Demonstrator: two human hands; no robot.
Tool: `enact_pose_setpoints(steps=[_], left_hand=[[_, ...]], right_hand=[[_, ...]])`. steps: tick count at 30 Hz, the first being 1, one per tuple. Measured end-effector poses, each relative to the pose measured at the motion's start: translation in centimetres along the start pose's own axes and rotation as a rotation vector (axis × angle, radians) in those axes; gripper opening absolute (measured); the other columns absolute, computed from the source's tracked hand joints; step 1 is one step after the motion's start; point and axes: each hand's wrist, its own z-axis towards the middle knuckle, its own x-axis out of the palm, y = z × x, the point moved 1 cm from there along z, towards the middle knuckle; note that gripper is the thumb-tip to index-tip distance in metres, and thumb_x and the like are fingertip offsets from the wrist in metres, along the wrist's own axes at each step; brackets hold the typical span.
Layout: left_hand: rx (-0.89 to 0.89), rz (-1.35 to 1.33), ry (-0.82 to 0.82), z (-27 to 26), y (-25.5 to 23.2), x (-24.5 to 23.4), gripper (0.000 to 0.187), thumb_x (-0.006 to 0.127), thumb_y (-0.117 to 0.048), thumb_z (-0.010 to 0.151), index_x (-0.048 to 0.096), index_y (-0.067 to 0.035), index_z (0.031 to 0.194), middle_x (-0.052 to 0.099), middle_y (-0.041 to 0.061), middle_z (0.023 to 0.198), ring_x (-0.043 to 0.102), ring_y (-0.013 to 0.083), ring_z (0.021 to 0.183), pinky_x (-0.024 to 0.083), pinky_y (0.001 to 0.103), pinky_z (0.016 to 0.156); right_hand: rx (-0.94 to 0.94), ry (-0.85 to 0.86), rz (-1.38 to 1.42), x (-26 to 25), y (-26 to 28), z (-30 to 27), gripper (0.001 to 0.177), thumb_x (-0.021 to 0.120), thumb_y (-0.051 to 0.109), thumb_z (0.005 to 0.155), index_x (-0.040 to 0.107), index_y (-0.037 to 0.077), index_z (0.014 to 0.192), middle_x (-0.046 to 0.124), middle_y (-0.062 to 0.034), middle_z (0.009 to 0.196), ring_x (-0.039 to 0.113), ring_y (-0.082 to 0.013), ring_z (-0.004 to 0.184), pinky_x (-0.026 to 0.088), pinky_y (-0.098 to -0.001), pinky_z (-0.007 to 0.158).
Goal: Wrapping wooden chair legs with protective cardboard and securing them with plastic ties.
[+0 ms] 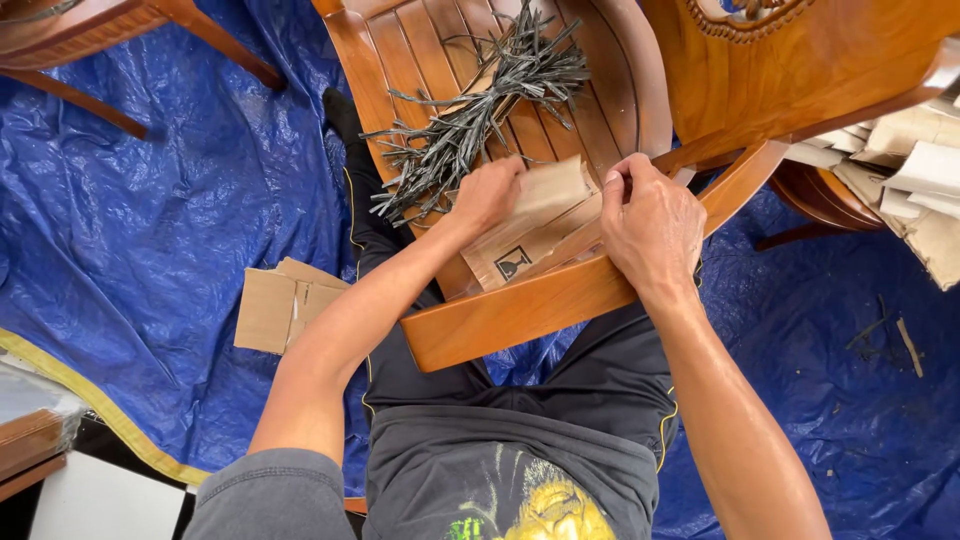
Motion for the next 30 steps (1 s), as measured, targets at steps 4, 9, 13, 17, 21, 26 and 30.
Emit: enact_pose_setpoints(steps=[4,9,13,17,21,26,30], left_hand=[[-0.260,-0.214,0.045,1.0,-5.7,-8.1,0.017,0.053,-0.020,0.106,0.058,-0.004,0.111,0.071,0.021,0.084,0.070,0.0378,0.079,0.053,0.049,0.072],[-0.005,-0.403,-0.345,-0.4,-11.2,-13.9,0.013,0.066,-0.013,0.099,0.062,-0.004,0.107,0.073,0.014,0.090,0.074,0.0295,0.081,0.057,0.043,0.072],[0.130,-0.266,-0.375,-2.5,-14.2,-15.6,0.013,0.067,-0.010,0.097,0.062,-0.007,0.109,0.073,0.009,0.099,0.075,0.0260,0.087,0.059,0.037,0.075],[0.245,-0.238,-0.305,-4.3,-15.6,-17.2,0.021,0.071,-0.004,0.093,0.062,-0.008,0.112,0.068,0.005,0.104,0.072,0.0239,0.091,0.058,0.035,0.077],[0.398,-0.159,-0.282,-7.2,-16.5,-18.1,0.034,0.076,0.000,0.082,0.066,-0.009,0.112,0.063,0.006,0.106,0.066,0.0267,0.102,0.057,0.037,0.085],[0.405,-0.125,-0.268,-10.6,-18.0,-17.3,0.033,0.076,0.001,0.082,0.071,-0.011,0.113,0.065,0.003,0.107,0.065,0.0245,0.104,0.056,0.036,0.089],[0.371,0.006,-0.296,-11.4,-19.9,-14.3,0.034,0.076,-0.002,0.083,0.073,-0.011,0.115,0.064,0.003,0.107,0.063,0.0241,0.102,0.055,0.037,0.090]], right_hand=[[0.012,-0.015,0.006,0.5,-0.7,0.0,0.019,0.059,0.022,0.103,0.069,0.007,0.098,0.072,-0.0174,0.083,0.069,-0.0387,0.076,0.052,-0.0505,0.070],[0.056,-0.067,0.210,0.2,-0.8,0.2,0.032,0.056,0.034,0.111,0.066,0.004,0.109,0.073,-0.0162,0.083,0.072,-0.0349,0.079,0.053,-0.0472,0.072],[-0.019,-0.156,0.422,-0.3,-1.0,-0.7,0.032,0.064,0.030,0.109,0.061,-0.001,0.118,0.075,-0.0127,0.088,0.075,-0.0271,0.081,0.055,-0.0401,0.073],[-0.034,-0.163,0.687,0.1,-2.4,-1.2,0.025,0.069,0.011,0.105,0.056,0.000,0.123,0.074,-0.0081,0.093,0.074,-0.0165,0.083,0.057,-0.0303,0.072],[-0.238,-0.160,0.718,0.7,-4.0,-1.8,0.020,0.070,-0.006,0.102,0.060,0.002,0.118,0.075,-0.0075,0.112,0.073,-0.0145,0.099,0.057,-0.0270,0.085],[-0.323,-0.165,0.515,-0.2,-2.7,-2.9,0.029,0.076,-0.008,0.094,0.068,0.006,0.119,0.074,-0.0083,0.117,0.070,-0.0189,0.104,0.056,-0.0287,0.090],[-0.322,-0.364,0.403,-0.5,-2.5,-3.7,0.034,0.074,-0.006,0.096,0.067,0.006,0.128,0.066,-0.0131,0.135,0.061,-0.0245,0.123,0.054,-0.0321,0.094]])
